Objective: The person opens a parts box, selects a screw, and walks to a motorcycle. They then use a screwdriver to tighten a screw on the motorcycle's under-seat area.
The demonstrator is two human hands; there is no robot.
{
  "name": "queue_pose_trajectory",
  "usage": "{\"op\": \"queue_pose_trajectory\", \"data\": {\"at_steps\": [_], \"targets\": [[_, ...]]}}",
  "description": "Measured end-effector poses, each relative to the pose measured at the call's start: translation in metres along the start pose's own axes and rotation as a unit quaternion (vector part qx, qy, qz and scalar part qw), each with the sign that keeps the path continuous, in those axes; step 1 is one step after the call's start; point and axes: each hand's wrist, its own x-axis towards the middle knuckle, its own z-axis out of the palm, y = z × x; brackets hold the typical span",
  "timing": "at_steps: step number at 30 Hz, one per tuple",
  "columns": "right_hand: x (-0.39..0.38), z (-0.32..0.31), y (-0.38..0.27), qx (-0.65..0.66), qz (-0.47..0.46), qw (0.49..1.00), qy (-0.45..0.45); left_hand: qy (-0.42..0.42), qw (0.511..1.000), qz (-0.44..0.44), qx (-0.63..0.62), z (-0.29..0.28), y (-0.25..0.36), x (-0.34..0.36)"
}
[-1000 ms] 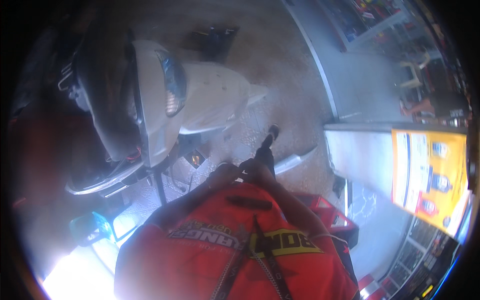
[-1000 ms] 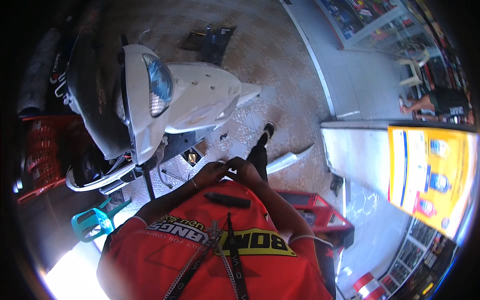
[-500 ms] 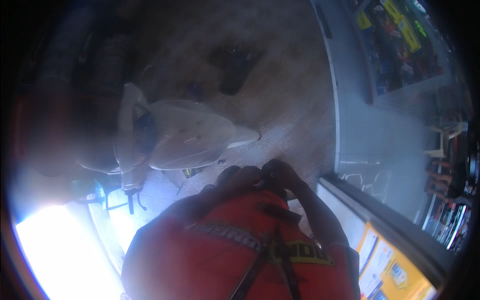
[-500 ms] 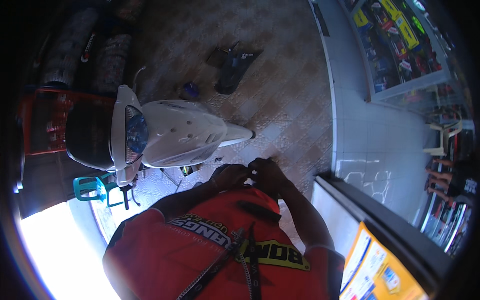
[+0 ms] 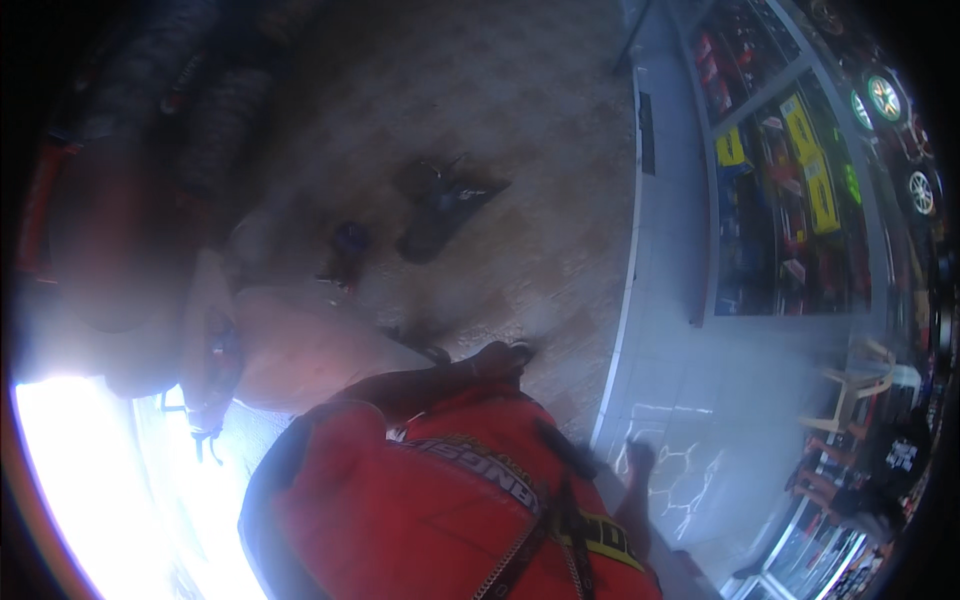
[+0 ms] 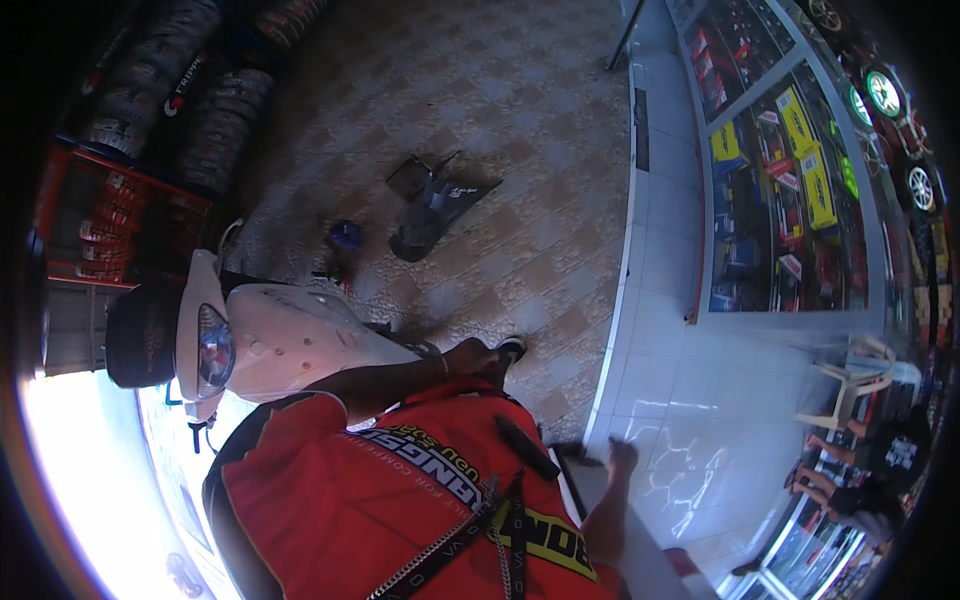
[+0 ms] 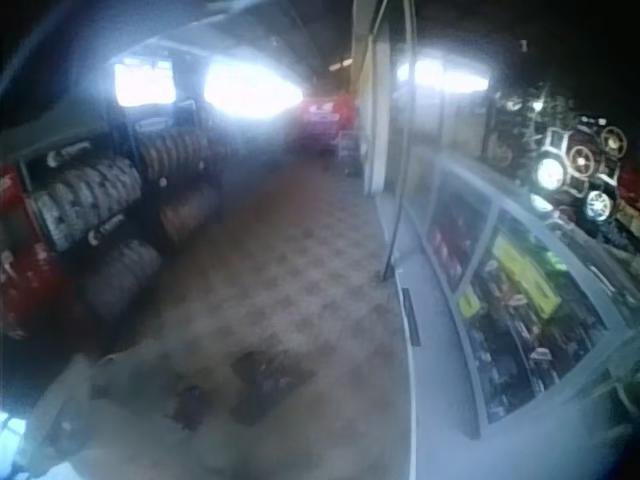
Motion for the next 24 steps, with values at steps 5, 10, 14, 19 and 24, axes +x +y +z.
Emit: {"op": "queue_pose_trajectory", "data": {"at_steps": [5,10,14,19,24], "targets": [[-0.039,0.056,0.058,0.207,0.183,0.945,-0.175,-0.122,0.96,0.052,0.247,-0.033,-0.025,0.1],[0.098,0.051,0.074,0.228,0.112,0.945,-0.206,-0.007,0.99,0.005,0.143,-0.053,-0.062,0.181],[0.264,0.025,0.102,0.203,-0.064,0.97,-0.115,0.048,0.994,-0.089,0.033,-0.098,-0.06,0.244],[0.558,-0.203,0.14,0.139,-0.257,0.956,-0.025,0.14,0.967,-0.207,0.05,-0.193,0.02,0.32],[0.783,-0.529,0.096,0.142,-0.201,0.956,0.16,0.252,0.935,-0.231,-0.094,-0.282,0.042,0.4]]}}
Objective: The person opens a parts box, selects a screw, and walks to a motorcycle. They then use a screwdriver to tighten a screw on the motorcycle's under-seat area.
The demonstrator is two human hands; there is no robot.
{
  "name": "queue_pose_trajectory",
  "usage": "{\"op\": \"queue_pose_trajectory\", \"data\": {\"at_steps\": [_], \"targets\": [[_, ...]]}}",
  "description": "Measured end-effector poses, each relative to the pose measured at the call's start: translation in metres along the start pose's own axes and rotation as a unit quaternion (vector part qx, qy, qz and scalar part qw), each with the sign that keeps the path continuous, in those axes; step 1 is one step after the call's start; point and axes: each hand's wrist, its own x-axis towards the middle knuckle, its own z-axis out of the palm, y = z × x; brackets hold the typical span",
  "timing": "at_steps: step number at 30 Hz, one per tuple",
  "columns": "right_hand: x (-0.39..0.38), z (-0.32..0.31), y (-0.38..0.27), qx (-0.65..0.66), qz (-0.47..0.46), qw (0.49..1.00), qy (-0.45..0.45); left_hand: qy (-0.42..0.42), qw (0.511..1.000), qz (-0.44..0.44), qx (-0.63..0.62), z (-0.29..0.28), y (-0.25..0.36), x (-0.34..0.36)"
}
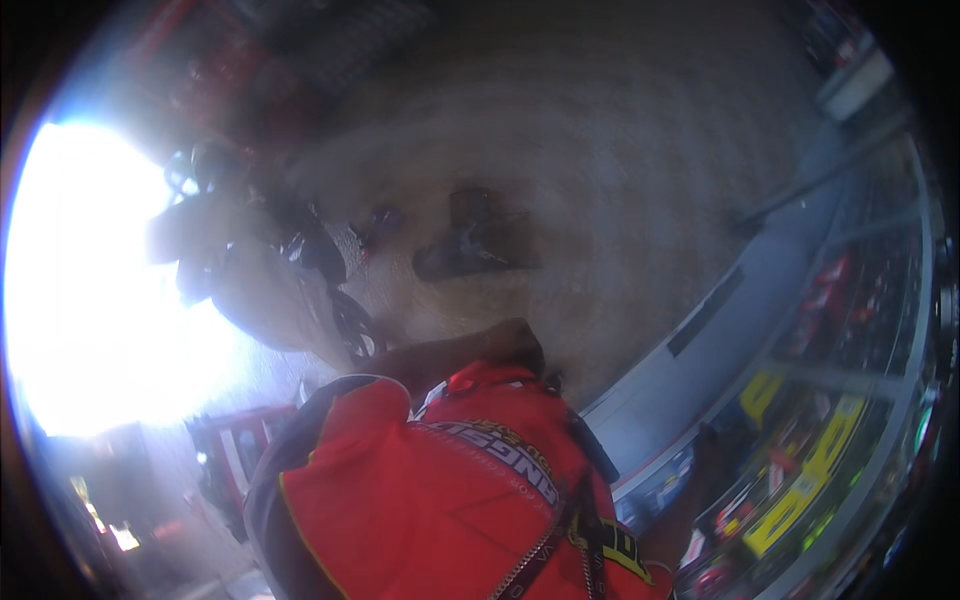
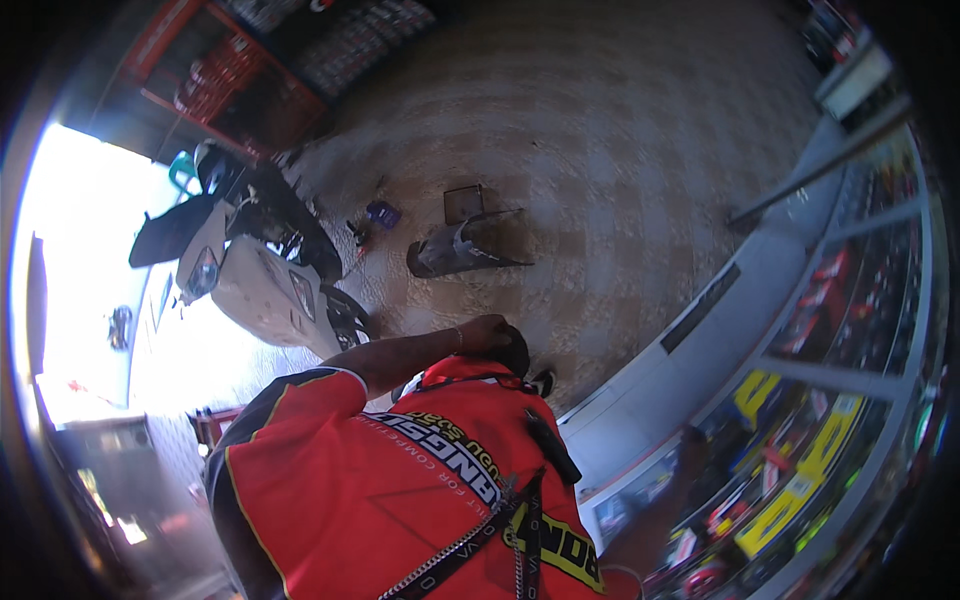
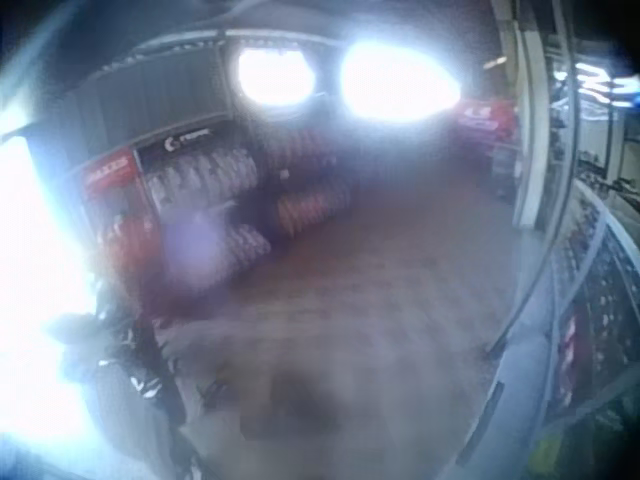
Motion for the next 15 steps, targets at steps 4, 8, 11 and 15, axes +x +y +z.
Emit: {"op": "queue_pose_trajectory", "data": {"at_steps": [4,8,11,15], "targets": [[0.151,-0.07,-0.047,0.07,0.026,0.997,0.0,0.037,0.982,-0.134,-0.123,-0.018,0.016,0.084],[0.237,-0.022,-0.031,-0.023,-0.074,0.995,-0.062,0.096,0.976,-0.146,-0.131,-0.05,0.026,0.179],[0.253,0.038,-0.011,-0.044,-0.113,0.957,-0.264,0.1,0.963,-0.193,-0.157,-0.087,0.043,0.255],[0.266,0.065,-0.018,-0.047,0.002,0.914,-0.402,0.085,0.958,-0.226,-0.156,-0.124,0.054,0.352]]}}
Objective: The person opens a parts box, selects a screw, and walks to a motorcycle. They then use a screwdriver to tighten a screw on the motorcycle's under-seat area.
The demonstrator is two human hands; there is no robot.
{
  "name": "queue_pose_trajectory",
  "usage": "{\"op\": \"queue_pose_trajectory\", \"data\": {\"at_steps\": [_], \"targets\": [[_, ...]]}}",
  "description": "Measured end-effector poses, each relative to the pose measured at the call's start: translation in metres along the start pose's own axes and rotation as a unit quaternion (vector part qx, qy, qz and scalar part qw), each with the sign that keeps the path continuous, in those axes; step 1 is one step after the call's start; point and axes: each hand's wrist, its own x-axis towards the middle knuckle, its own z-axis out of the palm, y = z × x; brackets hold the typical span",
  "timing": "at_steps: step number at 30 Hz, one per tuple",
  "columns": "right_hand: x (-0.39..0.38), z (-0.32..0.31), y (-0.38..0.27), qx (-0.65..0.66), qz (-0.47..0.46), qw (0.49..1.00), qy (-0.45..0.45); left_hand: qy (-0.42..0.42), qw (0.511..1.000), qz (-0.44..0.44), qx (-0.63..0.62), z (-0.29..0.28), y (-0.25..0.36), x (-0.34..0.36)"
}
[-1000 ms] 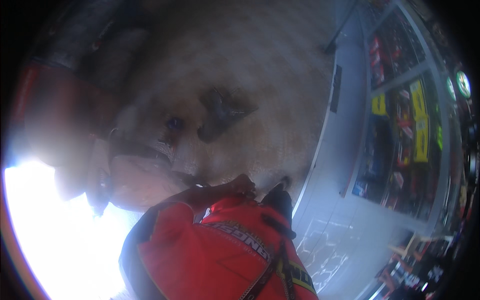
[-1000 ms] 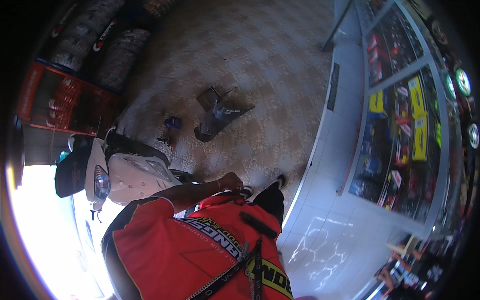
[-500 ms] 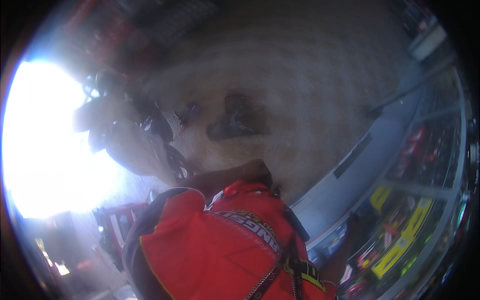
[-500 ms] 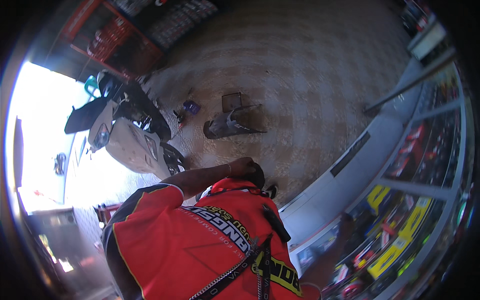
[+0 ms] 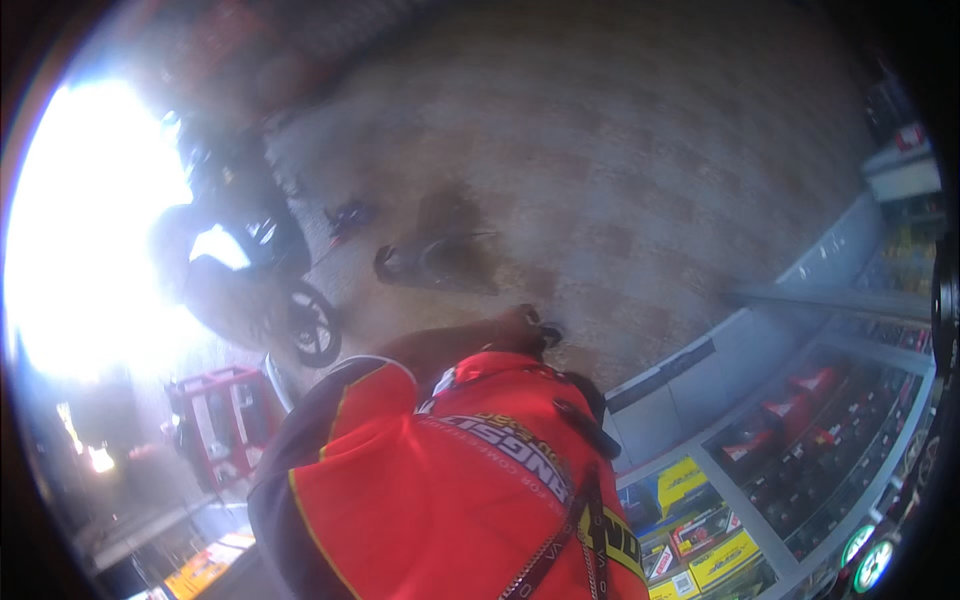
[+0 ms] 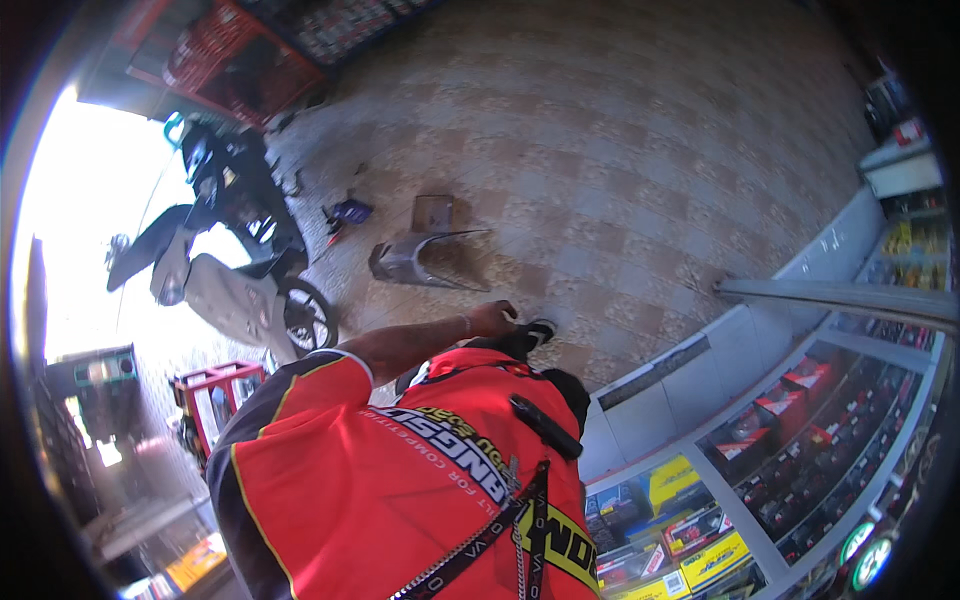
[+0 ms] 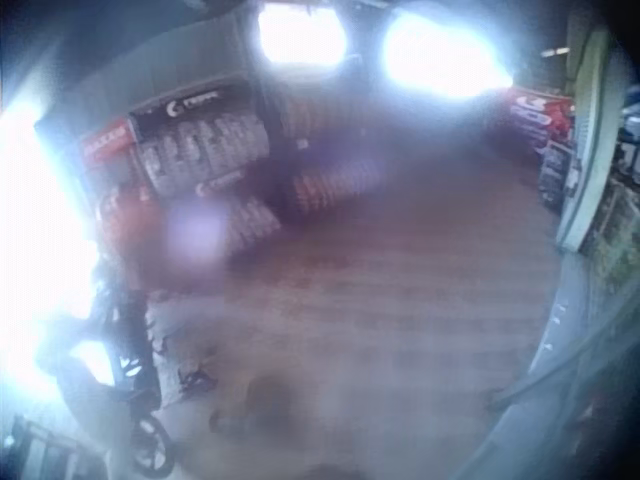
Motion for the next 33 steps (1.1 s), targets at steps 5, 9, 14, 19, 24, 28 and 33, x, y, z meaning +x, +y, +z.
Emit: {"op": "queue_pose_trajectory", "data": {"at_steps": [5,9,14,19,24,28,33], "targets": [[0.027,-0.054,-0.038,-0.012,0.025,0.996,-0.082,-0.031,0.997,-0.007,-0.074,-0.014,0.025,0.099],[0.111,-0.135,-0.033,-0.251,-0.186,0.942,-0.122,-0.038,0.983,-0.119,-0.136,-0.029,0.042,0.16],[0.35,-0.357,-0.076,-0.087,0.066,0.994,0.005,-0.005,0.918,-0.225,-0.326,-0.075,0.136,0.239],[0.467,-0.65,-0.274,0.065,-0.078,0.978,0.183,0.041,0.967,-0.113,-0.224,-0.137,0.294,0.348],[0.505,-0.878,-0.442,0.086,-0.165,0.96,0.209,0.051,0.987,-0.056,-0.142,-0.184,0.419,0.466],[0.598,-0.948,-0.442,0.065,-0.229,0.929,0.282,0.014,0.978,-0.063,-0.2,-0.229,0.493,0.583],[0.694,-0.906,-0.321,-0.003,-0.009,0.997,0.082,-0.06,0.986,-0.022,-0.153,-0.285,0.579,0.727]]}}
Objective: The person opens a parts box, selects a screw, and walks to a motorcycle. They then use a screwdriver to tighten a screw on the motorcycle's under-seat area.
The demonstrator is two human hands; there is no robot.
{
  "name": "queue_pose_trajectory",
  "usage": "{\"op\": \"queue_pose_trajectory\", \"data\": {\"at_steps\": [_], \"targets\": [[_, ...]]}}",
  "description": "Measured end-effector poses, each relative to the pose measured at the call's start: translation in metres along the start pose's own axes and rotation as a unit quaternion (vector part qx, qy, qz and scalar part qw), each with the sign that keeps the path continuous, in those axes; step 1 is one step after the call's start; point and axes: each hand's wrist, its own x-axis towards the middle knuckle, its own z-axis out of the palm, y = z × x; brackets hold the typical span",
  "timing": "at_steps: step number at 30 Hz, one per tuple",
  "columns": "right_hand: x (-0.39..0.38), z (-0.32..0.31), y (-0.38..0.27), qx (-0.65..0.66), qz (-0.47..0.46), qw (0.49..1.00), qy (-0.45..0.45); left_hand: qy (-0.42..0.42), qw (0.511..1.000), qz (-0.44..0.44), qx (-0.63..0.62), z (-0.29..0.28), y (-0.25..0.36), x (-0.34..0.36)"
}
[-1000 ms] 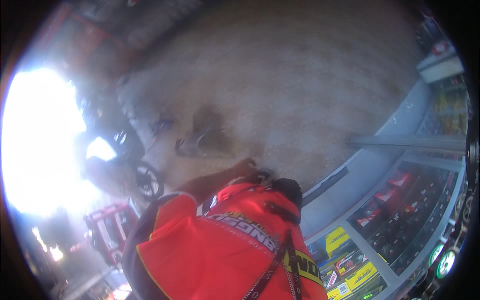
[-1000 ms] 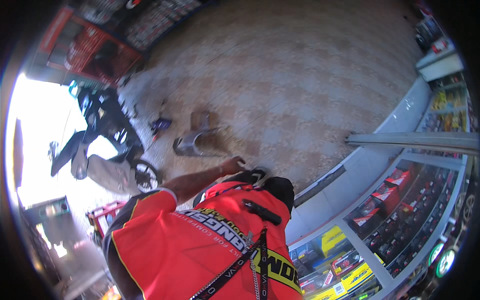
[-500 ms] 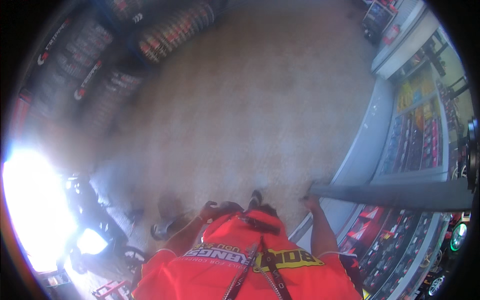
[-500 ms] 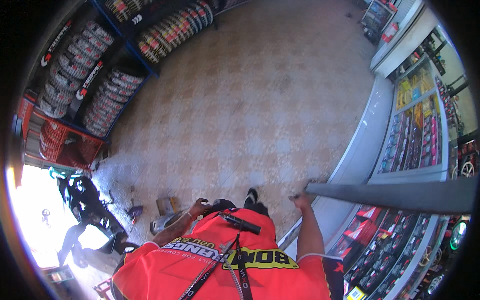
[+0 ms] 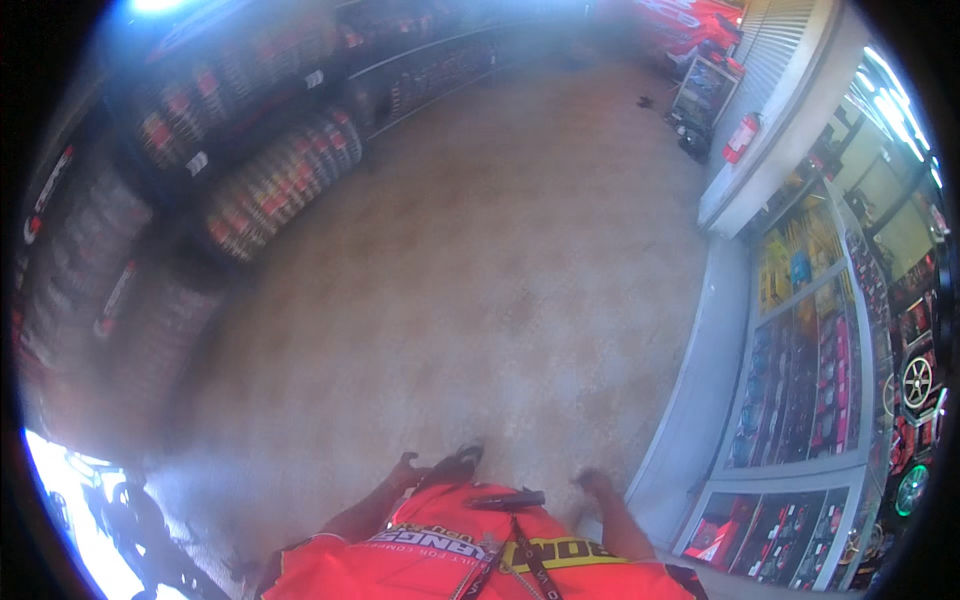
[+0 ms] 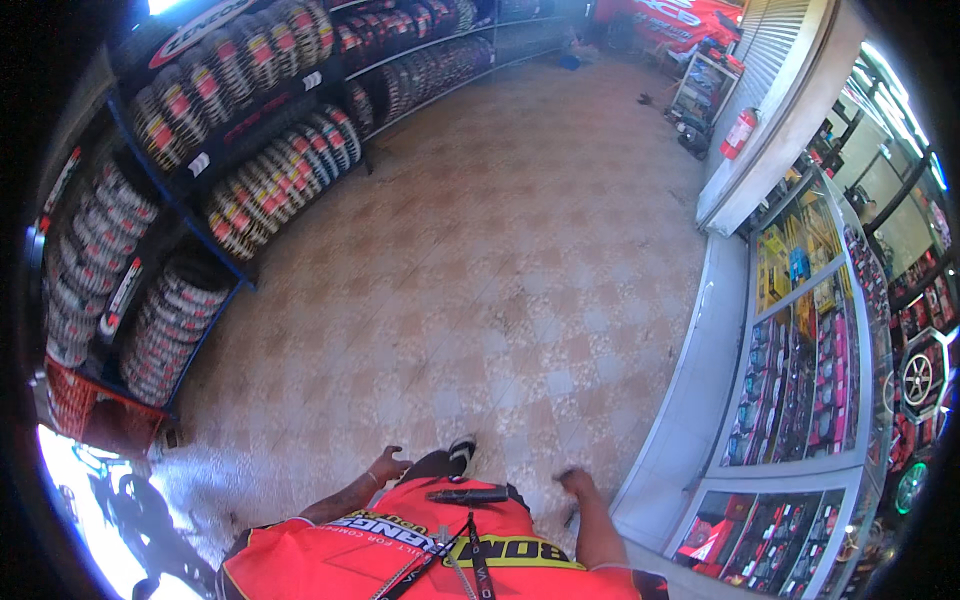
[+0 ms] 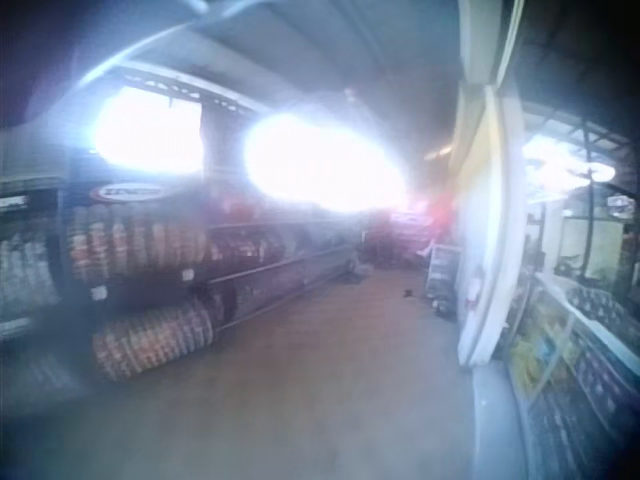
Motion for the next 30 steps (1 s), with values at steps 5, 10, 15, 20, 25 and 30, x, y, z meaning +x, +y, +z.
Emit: {"op": "queue_pose_trajectory", "data": {"at_steps": [5,10,15,20,25,30], "targets": [[0.0,0.014,0.08,-0.075,0.131,0.964,-0.218,0.018,0.997,-0.047,0.06,-0.027,0.102,0.096],[0.128,-0.068,0.054,0.009,0.188,0.959,-0.213,0.017,0.989,-0.122,0.084,-0.045,0.158,0.2],[0.322,-0.207,0.011,-0.005,0.114,0.98,-0.162,-0.015,0.994,-0.104,0.008,-0.059,0.268,0.308],[0.52,-0.505,-0.125,-0.073,-0.053,0.996,0.024,0.047,0.998,-0.047,-0.023,-0.064,0.497,0.412],[0.612,-0.767,-0.254,0.151,-0.137,0.958,0.2,0.048,0.995,0.048,0.076,-0.056,0.636,0.555],[0.729,-0.825,-0.225,0.138,-0.116,0.961,0.209,-0.006,0.992,0.009,0.126,-0.068,0.773,0.687]]}}
